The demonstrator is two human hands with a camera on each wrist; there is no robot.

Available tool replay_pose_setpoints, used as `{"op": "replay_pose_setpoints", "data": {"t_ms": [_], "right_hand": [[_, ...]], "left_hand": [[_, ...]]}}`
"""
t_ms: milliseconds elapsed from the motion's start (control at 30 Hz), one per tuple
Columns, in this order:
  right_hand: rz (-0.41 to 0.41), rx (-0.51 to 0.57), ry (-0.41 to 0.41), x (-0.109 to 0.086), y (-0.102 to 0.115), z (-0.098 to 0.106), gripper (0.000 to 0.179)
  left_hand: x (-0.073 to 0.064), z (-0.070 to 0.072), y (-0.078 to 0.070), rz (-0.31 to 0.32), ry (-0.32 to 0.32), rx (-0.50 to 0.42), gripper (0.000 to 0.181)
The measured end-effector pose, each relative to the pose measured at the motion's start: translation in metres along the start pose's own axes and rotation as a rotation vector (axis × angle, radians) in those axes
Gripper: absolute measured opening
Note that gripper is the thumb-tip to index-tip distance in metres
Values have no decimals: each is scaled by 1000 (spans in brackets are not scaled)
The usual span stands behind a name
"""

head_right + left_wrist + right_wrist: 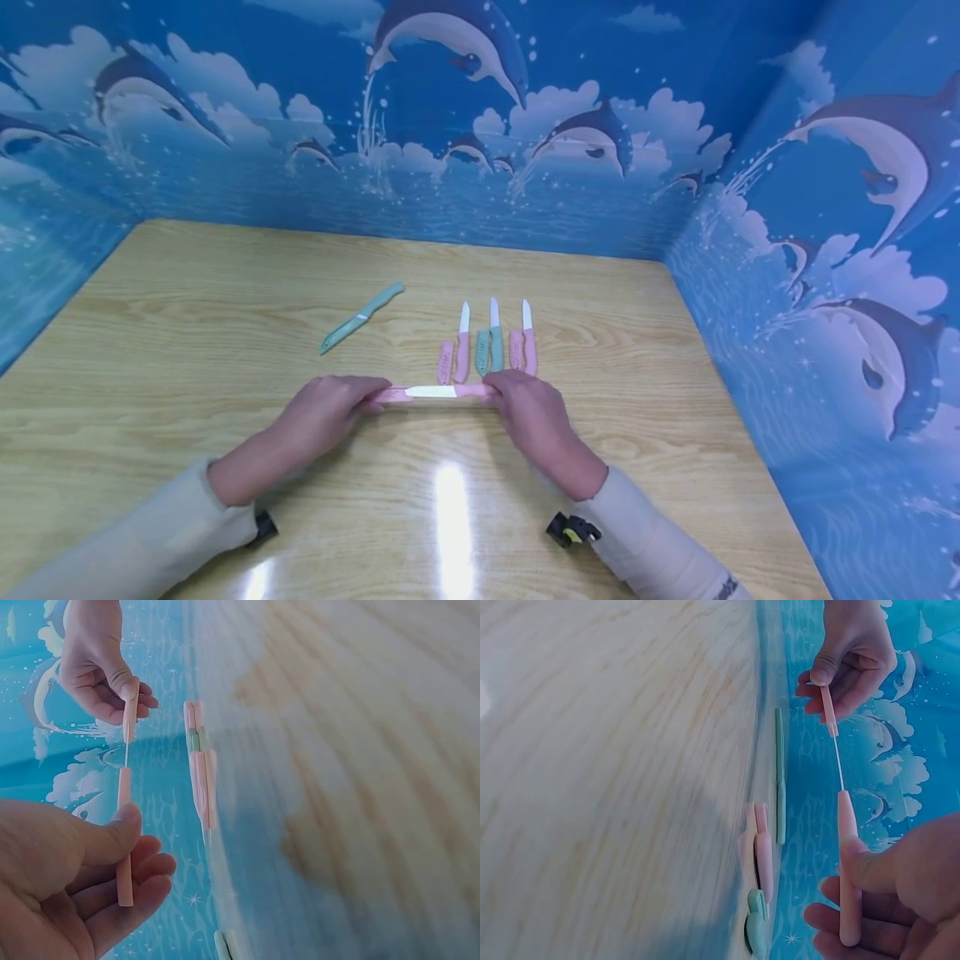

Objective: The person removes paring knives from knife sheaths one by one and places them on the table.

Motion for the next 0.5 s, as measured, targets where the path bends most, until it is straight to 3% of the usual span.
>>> {"op": "replay_pose_setpoints", "data": {"t_ms": [233,500], "right_hand": [[-41,-18,-6,0,-5,2,21],[-47,-25,-11,0,-6,3,21]], "left_hand": [[-1,2,4,90,19,-2,24],[-1,6,7,171,28,-92,26]]}}
Point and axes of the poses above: each hand's wrist, its own x-axis towards the middle knuckle, its own z-axis out of the back of the hand, y = z × x, the point moved 4 cm from there along x, towards the middle knuckle, and after that the axes turned 10 degrees about -z, right-handed, at the moved point
